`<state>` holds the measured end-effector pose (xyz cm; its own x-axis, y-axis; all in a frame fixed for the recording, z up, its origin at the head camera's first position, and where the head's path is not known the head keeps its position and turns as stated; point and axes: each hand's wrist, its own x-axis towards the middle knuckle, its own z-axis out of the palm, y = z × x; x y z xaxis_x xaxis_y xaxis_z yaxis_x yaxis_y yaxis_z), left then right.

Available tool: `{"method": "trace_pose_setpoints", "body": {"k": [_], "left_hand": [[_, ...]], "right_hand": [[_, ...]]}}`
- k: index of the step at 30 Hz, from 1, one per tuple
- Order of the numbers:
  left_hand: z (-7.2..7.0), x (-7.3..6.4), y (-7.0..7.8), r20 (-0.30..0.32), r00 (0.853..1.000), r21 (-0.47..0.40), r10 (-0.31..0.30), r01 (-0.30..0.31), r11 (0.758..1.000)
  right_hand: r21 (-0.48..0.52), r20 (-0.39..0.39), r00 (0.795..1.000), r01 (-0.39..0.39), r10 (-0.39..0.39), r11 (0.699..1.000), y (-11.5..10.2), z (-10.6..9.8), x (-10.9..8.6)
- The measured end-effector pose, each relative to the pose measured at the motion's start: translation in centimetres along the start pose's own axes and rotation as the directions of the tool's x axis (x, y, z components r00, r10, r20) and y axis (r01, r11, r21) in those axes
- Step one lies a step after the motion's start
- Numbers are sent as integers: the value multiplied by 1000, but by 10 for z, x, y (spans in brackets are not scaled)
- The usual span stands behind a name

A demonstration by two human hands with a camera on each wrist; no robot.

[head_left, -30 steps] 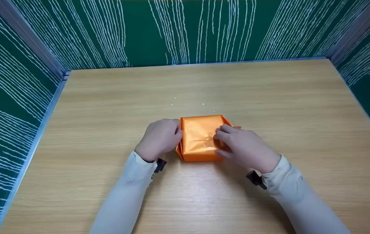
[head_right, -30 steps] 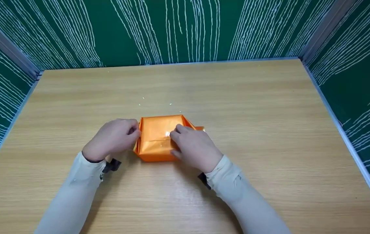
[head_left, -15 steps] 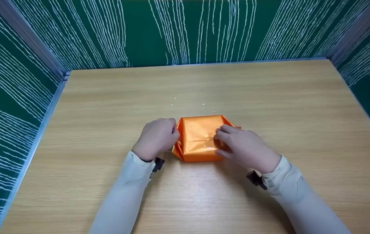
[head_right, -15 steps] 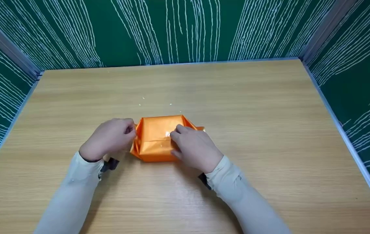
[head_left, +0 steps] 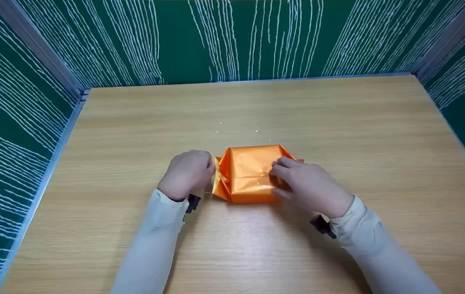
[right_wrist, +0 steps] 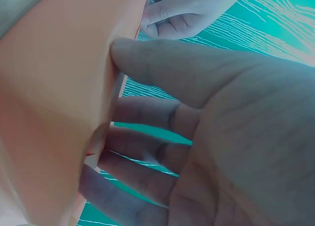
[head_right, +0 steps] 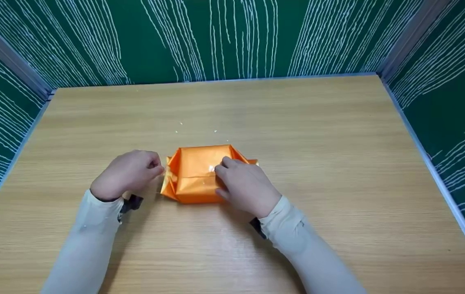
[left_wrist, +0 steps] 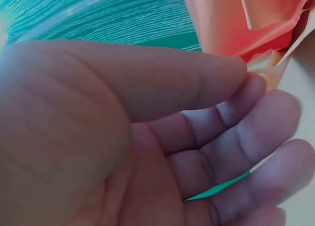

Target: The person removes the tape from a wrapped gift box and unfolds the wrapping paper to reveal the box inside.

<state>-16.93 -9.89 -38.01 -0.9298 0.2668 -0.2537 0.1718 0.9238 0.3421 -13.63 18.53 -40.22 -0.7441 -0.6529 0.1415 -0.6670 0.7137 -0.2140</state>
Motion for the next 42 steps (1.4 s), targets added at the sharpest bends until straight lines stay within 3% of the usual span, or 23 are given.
{"method": "trace_pose_setpoints", "body": {"k": [6,15,17,20,23,26,28,32,39,42], "left_hand": [[-3,0,-2,44,998,7,-38,38,999],[-6,-3,-9,45,995,9,-88,87,996],[-6,-4,-7,12,998,-8,-59,59,998],[-3,-2,0,-88,994,-50,60,-64,997],[3,-2,14,-155,967,-49,202,-212,976],[10,-2,28,-123,949,-11,291,-295,956],[16,-1,35,-82,943,27,321,-320,947],[26,0,41,-36,945,62,325,-323,945],[32,4,40,-33,931,100,363,-359,928],[33,5,41,-27,933,90,358,-355,931]], "right_hand": [[5,4,1000,-4,4,1000,0,0,0],[9,6,1000,-2,1,1000,0,2,0],[14,10,1000,-4,4,1000,0,2,-1],[19,20,1000,-12,11,1000,0,3,-1],[21,29,999,-21,20,1000,0,2,-1],[22,35,999,-27,26,999,0,0,0],[24,40,999,-33,32,999,0,-1,1],[23,55,997,-46,45,999,0,-1,1],[34,65,996,-58,56,998,1,-2,3],[49,87,993,-78,74,996,1,-3,2]]}}
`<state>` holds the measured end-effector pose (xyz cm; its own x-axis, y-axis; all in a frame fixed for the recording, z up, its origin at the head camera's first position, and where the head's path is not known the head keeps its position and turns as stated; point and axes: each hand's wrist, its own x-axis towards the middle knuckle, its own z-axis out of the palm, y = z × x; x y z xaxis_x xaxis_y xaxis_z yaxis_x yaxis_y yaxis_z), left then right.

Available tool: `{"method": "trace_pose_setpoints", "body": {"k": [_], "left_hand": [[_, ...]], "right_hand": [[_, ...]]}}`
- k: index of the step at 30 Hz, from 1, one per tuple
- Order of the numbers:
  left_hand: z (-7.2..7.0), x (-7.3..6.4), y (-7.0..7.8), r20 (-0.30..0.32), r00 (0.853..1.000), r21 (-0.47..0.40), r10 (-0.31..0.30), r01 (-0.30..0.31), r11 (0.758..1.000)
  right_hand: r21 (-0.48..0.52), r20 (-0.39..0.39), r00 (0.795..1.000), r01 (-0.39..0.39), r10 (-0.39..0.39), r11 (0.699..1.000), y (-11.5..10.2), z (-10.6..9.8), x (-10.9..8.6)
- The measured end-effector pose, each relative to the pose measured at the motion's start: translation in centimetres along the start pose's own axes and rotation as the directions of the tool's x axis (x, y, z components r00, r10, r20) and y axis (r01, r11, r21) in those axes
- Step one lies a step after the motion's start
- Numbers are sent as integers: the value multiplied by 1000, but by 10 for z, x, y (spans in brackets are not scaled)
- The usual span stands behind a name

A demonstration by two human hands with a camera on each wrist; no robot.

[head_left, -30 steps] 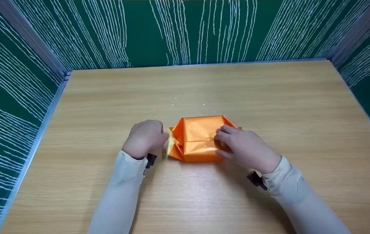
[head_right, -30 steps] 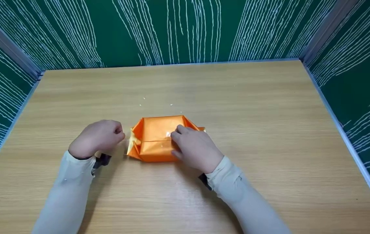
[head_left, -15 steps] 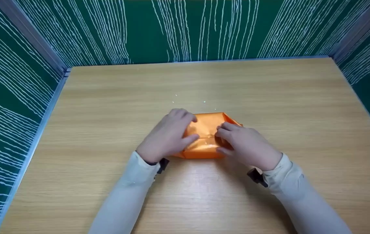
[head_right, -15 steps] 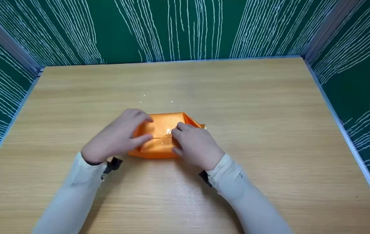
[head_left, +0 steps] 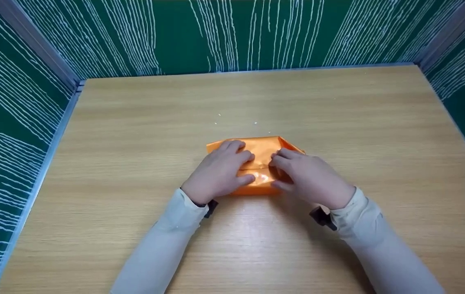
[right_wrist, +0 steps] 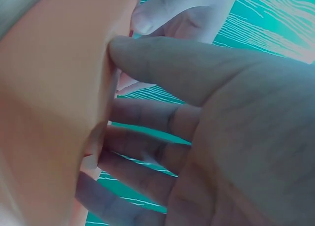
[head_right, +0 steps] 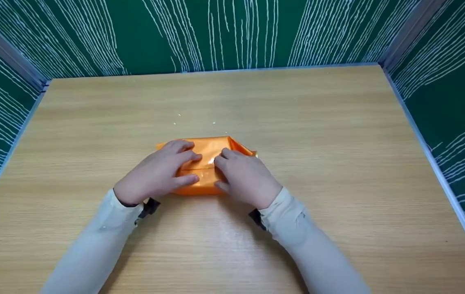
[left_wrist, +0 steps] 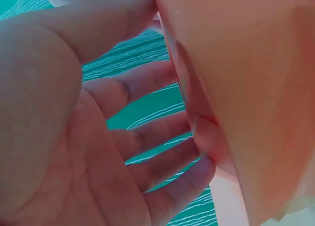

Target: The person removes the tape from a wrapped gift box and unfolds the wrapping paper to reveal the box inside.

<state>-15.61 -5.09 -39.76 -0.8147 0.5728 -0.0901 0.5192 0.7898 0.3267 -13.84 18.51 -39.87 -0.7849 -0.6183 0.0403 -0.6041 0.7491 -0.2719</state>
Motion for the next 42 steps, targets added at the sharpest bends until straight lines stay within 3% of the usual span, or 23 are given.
{"method": "trace_pose_setpoints", "body": {"k": [6,13,16,26,31,37,42], "left_hand": [[0,1,2,23,1000,-8,-12,12,1000],[0,-1,1,5,1000,-8,1,-1,1000],[0,-1,0,-18,1000,-13,12,-12,1000],[1,0,-2,-3,1000,-13,2,-3,1000],[0,-1,-3,8,1000,-19,3,-3,1000],[-1,0,-3,9,1000,-19,7,-6,1000],[0,1,-4,0,1000,-26,-16,16,1000]], "right_hand": [[52,9,1000,-9,9,999,-1,-3,-2],[16,-159,987,38,-35,999,-2,-5,1],[13,-188,981,49,-45,999,-1,-3,4],[0,-85,985,149,-148,989,1,8,10],[-14,-87,979,184,-185,983,1,10,10],[-9,-96,980,174,-174,985,2,11,10],[2,-89,989,116,-115,993,3,10,10]]}}
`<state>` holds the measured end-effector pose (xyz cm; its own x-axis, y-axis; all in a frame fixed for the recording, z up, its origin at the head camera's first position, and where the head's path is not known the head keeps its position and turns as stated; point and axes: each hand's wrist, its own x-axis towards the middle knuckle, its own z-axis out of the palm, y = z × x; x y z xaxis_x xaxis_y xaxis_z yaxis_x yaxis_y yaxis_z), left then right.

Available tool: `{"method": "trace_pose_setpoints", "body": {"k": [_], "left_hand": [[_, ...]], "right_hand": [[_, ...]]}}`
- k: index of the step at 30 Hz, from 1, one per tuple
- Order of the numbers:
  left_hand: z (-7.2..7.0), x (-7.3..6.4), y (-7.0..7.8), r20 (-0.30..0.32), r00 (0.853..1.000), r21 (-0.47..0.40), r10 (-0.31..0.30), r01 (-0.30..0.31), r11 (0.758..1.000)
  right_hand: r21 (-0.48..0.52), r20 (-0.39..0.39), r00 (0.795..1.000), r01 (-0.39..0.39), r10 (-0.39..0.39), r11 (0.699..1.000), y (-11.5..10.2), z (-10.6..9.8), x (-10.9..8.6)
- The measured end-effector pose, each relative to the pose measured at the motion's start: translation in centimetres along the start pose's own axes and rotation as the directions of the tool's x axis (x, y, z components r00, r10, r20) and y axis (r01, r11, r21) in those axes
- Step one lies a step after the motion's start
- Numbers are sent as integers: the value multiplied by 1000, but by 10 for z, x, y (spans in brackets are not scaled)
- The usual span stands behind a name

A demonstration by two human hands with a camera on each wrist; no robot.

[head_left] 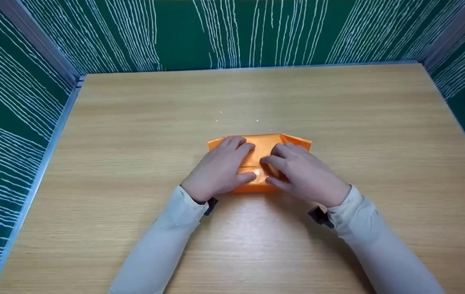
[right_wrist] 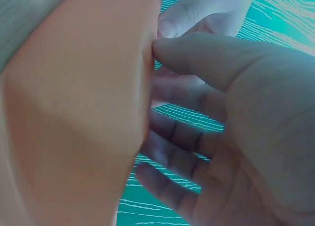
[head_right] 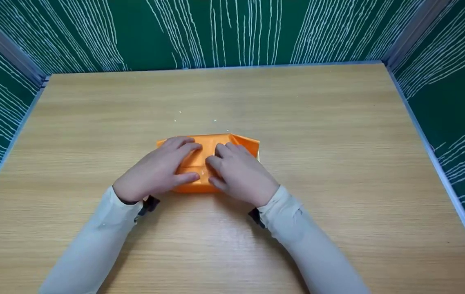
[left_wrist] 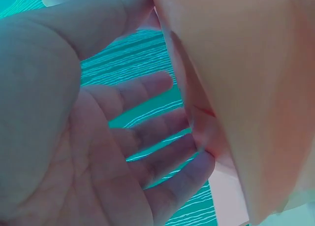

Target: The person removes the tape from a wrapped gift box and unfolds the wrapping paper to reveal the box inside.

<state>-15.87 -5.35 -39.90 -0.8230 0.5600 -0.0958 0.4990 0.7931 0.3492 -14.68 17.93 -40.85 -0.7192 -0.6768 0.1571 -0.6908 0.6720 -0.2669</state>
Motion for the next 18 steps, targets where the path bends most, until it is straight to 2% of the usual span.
{"method": "trace_pose_setpoints", "body": {"k": [4,7,18], "left_hand": [[1,-1,0,5,999,-11,-38,38,999],[0,-1,-1,23,998,-9,-59,59,998],[-1,0,1,65,994,8,-86,86,996]], "right_hand": [[-4,8,997,-71,71,997,3,0,-2],[3,17,995,-95,94,996,5,1,-3],[7,57,998,-33,32,999,5,3,-2]]}}
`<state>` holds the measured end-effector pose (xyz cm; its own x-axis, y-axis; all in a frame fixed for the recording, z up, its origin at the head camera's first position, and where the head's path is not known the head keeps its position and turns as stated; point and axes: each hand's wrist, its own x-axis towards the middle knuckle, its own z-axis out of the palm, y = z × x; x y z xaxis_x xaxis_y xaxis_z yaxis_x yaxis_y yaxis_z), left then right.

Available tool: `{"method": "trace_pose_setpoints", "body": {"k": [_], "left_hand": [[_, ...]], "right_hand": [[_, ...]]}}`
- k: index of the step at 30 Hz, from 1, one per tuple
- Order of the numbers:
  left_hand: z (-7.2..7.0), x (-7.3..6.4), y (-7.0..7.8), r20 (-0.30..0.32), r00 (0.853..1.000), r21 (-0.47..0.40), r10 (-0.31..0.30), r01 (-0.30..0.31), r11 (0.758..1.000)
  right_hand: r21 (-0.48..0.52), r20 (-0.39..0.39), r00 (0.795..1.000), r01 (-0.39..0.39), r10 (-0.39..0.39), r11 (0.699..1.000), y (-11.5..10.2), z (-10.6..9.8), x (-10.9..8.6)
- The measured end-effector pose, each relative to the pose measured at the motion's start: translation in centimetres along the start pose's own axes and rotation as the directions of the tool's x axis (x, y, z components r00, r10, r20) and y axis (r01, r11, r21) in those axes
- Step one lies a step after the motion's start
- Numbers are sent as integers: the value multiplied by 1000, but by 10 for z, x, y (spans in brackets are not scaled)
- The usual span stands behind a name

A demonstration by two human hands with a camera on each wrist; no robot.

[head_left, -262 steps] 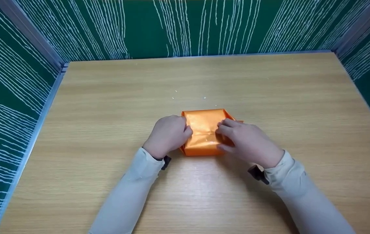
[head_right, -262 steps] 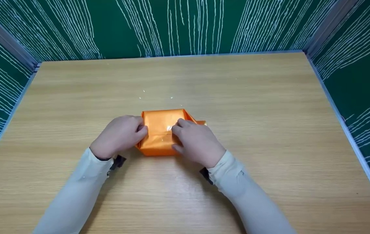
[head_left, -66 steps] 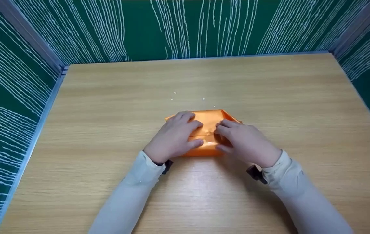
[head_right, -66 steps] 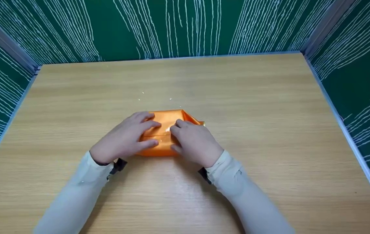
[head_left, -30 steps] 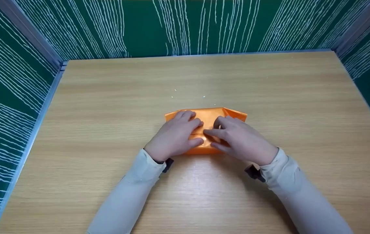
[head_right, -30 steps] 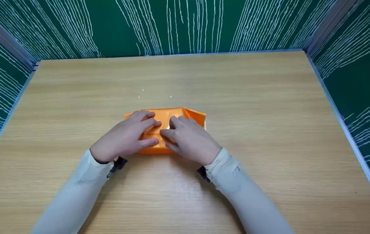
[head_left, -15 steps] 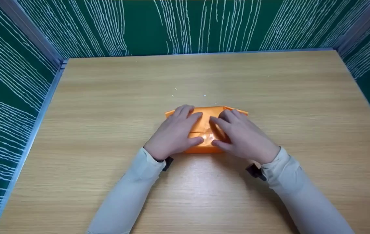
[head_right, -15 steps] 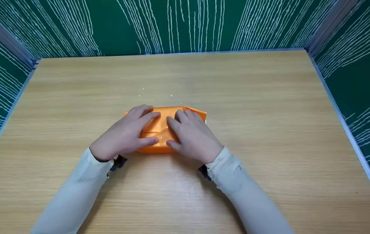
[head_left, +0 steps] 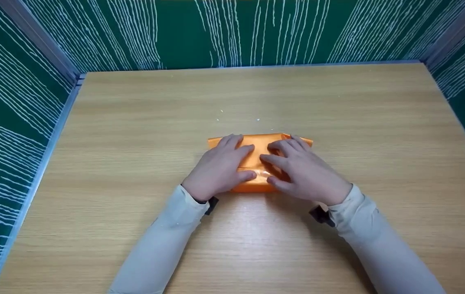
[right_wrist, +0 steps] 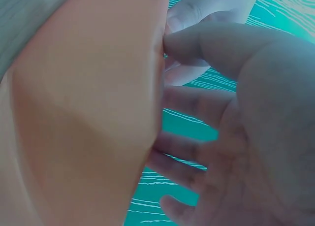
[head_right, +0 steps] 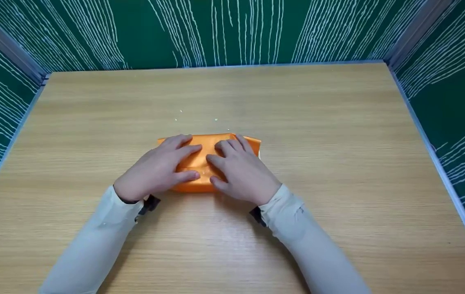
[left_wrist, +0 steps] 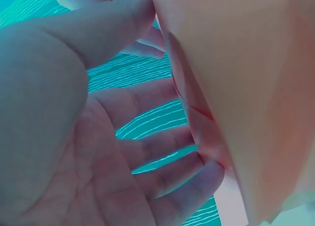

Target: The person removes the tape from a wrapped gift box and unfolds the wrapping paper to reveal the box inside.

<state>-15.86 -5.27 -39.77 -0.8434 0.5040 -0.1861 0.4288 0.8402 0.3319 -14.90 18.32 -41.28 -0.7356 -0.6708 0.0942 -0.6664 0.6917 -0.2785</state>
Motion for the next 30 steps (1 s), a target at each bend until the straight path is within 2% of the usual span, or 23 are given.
{"method": "trace_pose_setpoints", "body": {"k": [9,15,19,22,26,30], "left_hand": [[0,0,0,-22,999,35,25,-25,999],[-1,0,-1,-73,996,65,60,-55,996],[-1,-1,-1,-82,995,55,61,-57,997],[-1,-2,-1,-67,997,37,44,-42,998],[-1,-3,0,-19,1000,5,13,-13,1000],[-2,-3,1,9,1000,-10,1,-1,1000]], "right_hand": [[5,32,998,-50,49,999,-1,-2,3],[-17,-16,1000,-19,19,1000,-1,-2,3],[-20,-22,1000,-10,10,1000,-2,-3,3],[-18,-4,1000,-13,13,1000,-2,-5,2],[-9,32,999,-29,29,1000,-2,-6,2],[-10,19,1000,8,-8,1000,-2,-4,0]]}}
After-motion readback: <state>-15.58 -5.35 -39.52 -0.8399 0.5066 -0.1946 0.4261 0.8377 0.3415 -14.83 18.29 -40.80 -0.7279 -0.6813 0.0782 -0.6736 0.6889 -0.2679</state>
